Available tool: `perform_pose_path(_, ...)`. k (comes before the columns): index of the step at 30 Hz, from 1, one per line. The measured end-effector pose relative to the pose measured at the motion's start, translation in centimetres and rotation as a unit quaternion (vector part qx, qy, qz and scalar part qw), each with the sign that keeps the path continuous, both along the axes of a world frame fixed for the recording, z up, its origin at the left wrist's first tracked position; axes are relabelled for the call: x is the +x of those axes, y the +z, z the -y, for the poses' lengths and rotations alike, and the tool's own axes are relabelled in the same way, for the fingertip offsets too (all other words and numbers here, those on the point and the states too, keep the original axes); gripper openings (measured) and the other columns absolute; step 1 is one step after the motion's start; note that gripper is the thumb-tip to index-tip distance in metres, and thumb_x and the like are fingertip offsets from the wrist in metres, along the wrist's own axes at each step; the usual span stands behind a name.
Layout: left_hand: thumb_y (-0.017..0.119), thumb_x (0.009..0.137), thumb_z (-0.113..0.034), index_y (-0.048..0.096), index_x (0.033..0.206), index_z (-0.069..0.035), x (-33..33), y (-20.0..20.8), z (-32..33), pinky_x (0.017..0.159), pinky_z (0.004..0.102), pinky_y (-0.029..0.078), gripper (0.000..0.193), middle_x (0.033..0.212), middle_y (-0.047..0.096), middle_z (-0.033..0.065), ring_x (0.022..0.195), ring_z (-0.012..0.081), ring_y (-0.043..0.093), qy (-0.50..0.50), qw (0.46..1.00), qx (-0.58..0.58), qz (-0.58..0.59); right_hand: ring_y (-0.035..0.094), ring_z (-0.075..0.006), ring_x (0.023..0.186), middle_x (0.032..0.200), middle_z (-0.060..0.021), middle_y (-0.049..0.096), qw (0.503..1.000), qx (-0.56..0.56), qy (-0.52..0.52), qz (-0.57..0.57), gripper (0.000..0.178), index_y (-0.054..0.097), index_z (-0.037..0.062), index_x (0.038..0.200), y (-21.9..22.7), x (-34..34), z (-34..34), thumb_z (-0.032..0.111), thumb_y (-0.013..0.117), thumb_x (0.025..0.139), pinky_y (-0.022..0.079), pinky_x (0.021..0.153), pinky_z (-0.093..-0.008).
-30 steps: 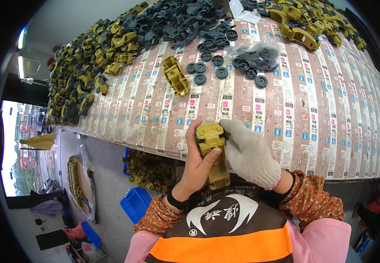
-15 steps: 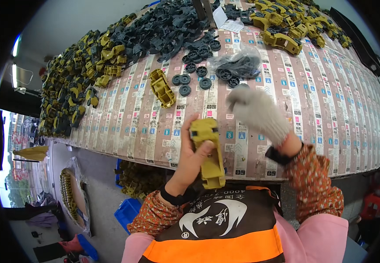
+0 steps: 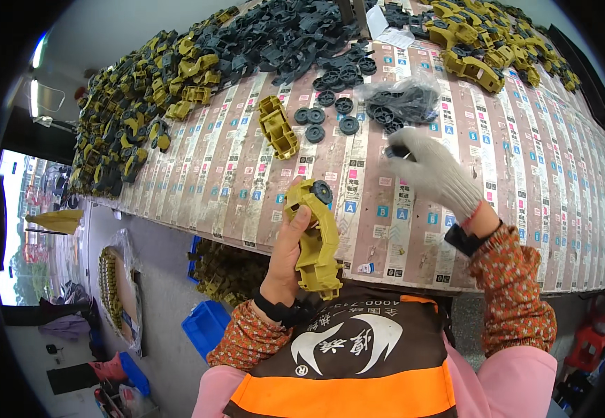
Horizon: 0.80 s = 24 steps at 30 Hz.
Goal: The person assembles yellow plastic toy trucks by hand. They pick up a truck body, attach black wheels, and place the completed unit on a table covered with newspaper. The process is repeated for multiple units.
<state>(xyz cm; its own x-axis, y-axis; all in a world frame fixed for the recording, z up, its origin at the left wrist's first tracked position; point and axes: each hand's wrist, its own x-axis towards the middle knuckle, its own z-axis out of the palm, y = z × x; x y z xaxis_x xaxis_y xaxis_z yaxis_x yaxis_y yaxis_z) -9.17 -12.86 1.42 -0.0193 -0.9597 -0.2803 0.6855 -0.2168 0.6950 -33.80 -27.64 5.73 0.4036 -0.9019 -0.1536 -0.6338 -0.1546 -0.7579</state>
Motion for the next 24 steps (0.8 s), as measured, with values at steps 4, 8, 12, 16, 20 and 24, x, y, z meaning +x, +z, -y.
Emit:
perform_pose_path(4, 0.065, 0.108, -0.027, 0.024, 0.167, -0.022, -0.2, 0.4, -0.2, 0.088, 0.0355, 0.062, 0.072, 0.137, 0.057, 0.0061, 0.107, 0.0175, 0.067, -0.027, 0.998, -0.022, -0.046, 0.065, -0.0118, 0.094, 0.111, -0.0057, 0.066, 0.938, 0.223, 0.014, 0.266, 0.046, 0.057, -0.0018, 0.142, 1.7, 2.6, -5.1, 0.018, 0.064, 0.101, 0.058, 0.080, -0.0302)
perform_pose_path(8, 0.064, 0.108, -0.033, 0.023, 0.167, -0.022, -0.9, 0.9, -0.3, 0.087, 0.0362, 0.062, 0.073, 0.136, 0.058, 0.0069, 0.106, 0.0190, 0.068, -0.026, 0.999, -0.029, 0.006, 0.066, -0.0131, 0.089, 0.109, -0.0072, 0.068, 0.924, 0.217, -0.013, 0.316, 0.047, 0.056, -0.0024, 0.144, 0.5, 3.7, -6.9, 0.016, 0.062, 0.102, 0.058, 0.081, -0.0294)
perform_pose_path(12, 0.064, 0.108, -0.033, 0.023, 0.167, -0.022, -1.3, 1.4, -0.5, 0.089, 0.0368, 0.062, 0.072, 0.137, 0.058, 0.0067, 0.108, 0.0195, 0.067, -0.002, 0.999, -0.041, 0.034, 0.066, -0.0131, 0.092, 0.111, -0.0080, 0.068, 0.916, 0.206, -0.045, 0.341, 0.047, 0.056, -0.0027, 0.143, 0.6, 4.3, -8.1, 0.014, 0.062, 0.100, 0.058, 0.082, -0.0301)
perform_pose_path(16, 0.063, 0.109, -0.029, 0.023, 0.165, -0.023, -0.9, 1.0, -0.5, 0.091, 0.0376, 0.062, 0.070, 0.140, 0.055, 0.0062, 0.113, 0.0191, 0.066, 0.020, 0.998, -0.055, 0.001, 0.065, -0.0141, 0.099, 0.116, -0.0088, 0.066, 0.925, 0.219, -0.011, 0.309, 0.045, 0.058, -0.0027, 0.140, 1.0, 3.7, -8.8, 0.011, 0.063, 0.098, 0.057, 0.085, -0.0311)
perform_pose_path(20, 0.060, 0.110, -0.028, 0.022, 0.165, -0.023, 0.0, -0.2, -0.1, 0.090, 0.0378, 0.062, 0.067, 0.139, 0.054, 0.0056, 0.111, 0.0191, 0.065, 0.052, 0.998, -0.027, -0.005, 0.066, -0.0146, 0.104, 0.121, -0.0089, 0.067, 0.926, 0.244, 0.032, 0.285, 0.044, 0.060, -0.0024, 0.138, 0.8, 3.4, -10.4, 0.010, 0.065, 0.096, 0.056, 0.092, -0.0324)
perform_pose_path(24, 0.058, 0.111, -0.029, 0.022, 0.165, -0.022, 0.0, 0.6, 0.5, 0.092, 0.0378, 0.061, 0.065, 0.138, 0.054, 0.0053, 0.112, 0.0183, 0.063, 0.113, 0.990, -0.058, 0.064, 0.067, -0.0154, 0.110, 0.122, -0.0096, 0.069, 0.917, 0.272, 0.022, 0.291, 0.043, 0.060, -0.0027, 0.138, 1.4, 3.5, -11.8, 0.010, 0.065, 0.097, 0.055, 0.098, -0.0333)
